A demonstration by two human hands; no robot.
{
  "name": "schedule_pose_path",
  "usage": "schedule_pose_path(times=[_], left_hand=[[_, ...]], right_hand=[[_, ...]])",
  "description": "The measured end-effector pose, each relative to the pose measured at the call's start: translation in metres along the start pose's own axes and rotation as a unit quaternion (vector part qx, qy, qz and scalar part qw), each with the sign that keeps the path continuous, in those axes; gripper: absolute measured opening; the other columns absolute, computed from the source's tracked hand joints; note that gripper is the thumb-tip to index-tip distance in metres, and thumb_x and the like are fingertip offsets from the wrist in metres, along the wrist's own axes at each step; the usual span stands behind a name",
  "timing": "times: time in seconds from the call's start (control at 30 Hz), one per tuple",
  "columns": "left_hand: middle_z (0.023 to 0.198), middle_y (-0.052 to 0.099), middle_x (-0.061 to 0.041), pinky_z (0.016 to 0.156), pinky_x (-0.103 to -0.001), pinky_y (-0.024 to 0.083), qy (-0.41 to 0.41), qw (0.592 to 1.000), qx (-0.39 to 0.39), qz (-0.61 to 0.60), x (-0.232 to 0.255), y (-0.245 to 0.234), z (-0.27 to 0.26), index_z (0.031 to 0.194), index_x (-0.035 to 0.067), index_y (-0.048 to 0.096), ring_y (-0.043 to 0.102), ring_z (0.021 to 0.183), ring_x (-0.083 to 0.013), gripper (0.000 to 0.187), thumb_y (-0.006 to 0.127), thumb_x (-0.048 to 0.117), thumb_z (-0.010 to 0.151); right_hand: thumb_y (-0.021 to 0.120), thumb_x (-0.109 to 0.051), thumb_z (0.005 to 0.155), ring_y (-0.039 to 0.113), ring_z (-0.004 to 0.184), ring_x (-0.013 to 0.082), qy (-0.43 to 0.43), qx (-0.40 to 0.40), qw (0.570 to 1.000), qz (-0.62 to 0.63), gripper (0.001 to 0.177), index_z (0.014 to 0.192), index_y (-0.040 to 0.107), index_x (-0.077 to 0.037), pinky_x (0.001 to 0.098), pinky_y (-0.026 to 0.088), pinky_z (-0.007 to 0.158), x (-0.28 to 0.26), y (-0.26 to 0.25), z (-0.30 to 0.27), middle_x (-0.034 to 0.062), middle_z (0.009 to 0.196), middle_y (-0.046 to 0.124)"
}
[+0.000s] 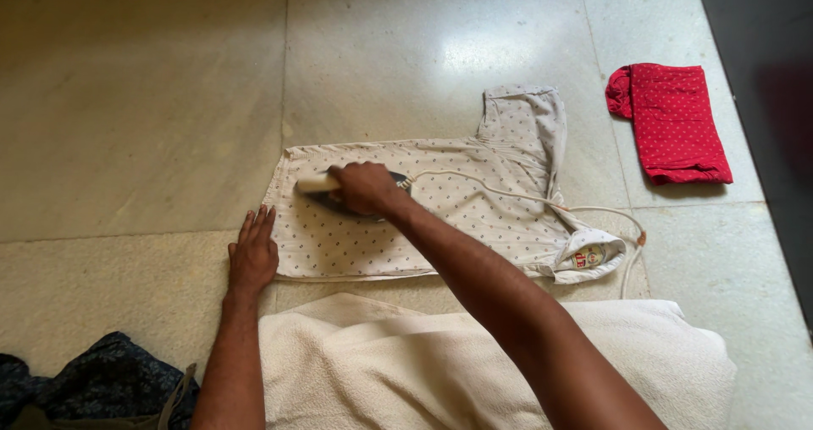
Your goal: The person irons a white patterned dress laid out on a towel on the floor, smoothing the fabric and using the iron to remove wrinkles. After finishing the dress, they fold it neatly and place it on a stack of other clothes. Finally, they unfold a pair of green trousers and begin ironing them.
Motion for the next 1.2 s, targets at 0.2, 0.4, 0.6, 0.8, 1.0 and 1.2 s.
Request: schedule_pose_path(times=[0.2,0.4,0.6,0.8,1.0,1.2], left_hand=[[0.167,0.035,-0.003,0.103,-0.072,0.038,0.033,0.998,0.024,0.057,0.007,-0.004,-0.003,0.158,0.020,0.039,0.028,0.155,-0.0256,0.066,0.045,0.010,0.093],[0.168,0.037,-0.005,0.092,-0.065,0.047,0.068,0.991,0.058,0.096,0.005,-0.002,-0.005,0.160,0.014,0.037,0.033,0.155,-0.0260,0.066,0.044,0.010,0.094],[0.168,0.036,-0.005,0.091,-0.064,0.047,0.075,0.988,0.067,0.119,0.005,0.000,-0.006,0.160,0.013,0.037,0.034,0.155,-0.0259,0.065,0.044,0.012,0.095],[0.169,0.036,-0.005,0.092,-0.064,0.047,0.076,0.986,0.065,0.131,0.005,0.002,-0.006,0.160,0.013,0.036,0.034,0.155,-0.0254,0.066,0.044,0.013,0.095],[0.169,0.035,-0.005,0.093,-0.066,0.047,0.076,0.986,0.060,0.136,0.005,0.003,-0.005,0.160,0.012,0.035,0.032,0.155,-0.0263,0.068,0.045,0.014,0.093],[0.171,0.033,-0.004,0.095,-0.066,0.047,0.065,0.985,0.045,0.153,0.005,0.003,-0.005,0.161,0.013,0.034,0.030,0.157,-0.0247,0.066,0.043,0.015,0.096]], right_hand=[[0.065,-0.034,0.097,0.073,0.089,0.0184,-0.082,-0.104,0.991,-0.011,0.041,0.137,0.061,-0.024,0.0399,0.060,0.082,-0.018,0.008,-0.031,0.0025,0.112,0.077],[0.069,-0.035,0.093,0.072,0.098,0.0191,-0.092,-0.139,0.986,-0.009,0.049,0.142,0.059,-0.030,0.0425,0.057,0.091,0.003,0.009,-0.080,-0.0014,0.120,0.075],[0.067,-0.039,0.095,0.072,0.099,0.0225,-0.032,-0.148,0.988,-0.019,0.049,0.143,0.059,-0.031,0.0437,0.057,0.091,0.048,-0.008,-0.145,0.0006,0.120,0.075],[0.068,-0.044,0.093,0.072,0.101,0.0260,0.013,-0.130,0.991,-0.043,0.055,0.145,0.057,-0.029,0.0443,0.058,0.091,0.109,-0.035,-0.203,0.0053,0.120,0.074],[0.073,-0.044,0.089,0.071,0.104,0.0294,0.032,-0.091,0.994,-0.044,0.058,0.143,0.059,-0.028,0.0450,0.057,0.092,0.167,-0.065,-0.253,0.0078,0.123,0.073],[0.076,-0.042,0.087,0.072,0.104,0.0279,0.096,-0.084,0.991,-0.048,0.058,0.142,0.061,-0.029,0.0420,0.057,0.093,0.209,-0.081,-0.283,0.0088,0.121,0.075]])
Point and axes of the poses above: each hand's wrist, its own z-axis towards the middle knuckle, its own y-axis out of the palm, x = y × z, the point moved 4 cm from there along z, towards the middle knuckle
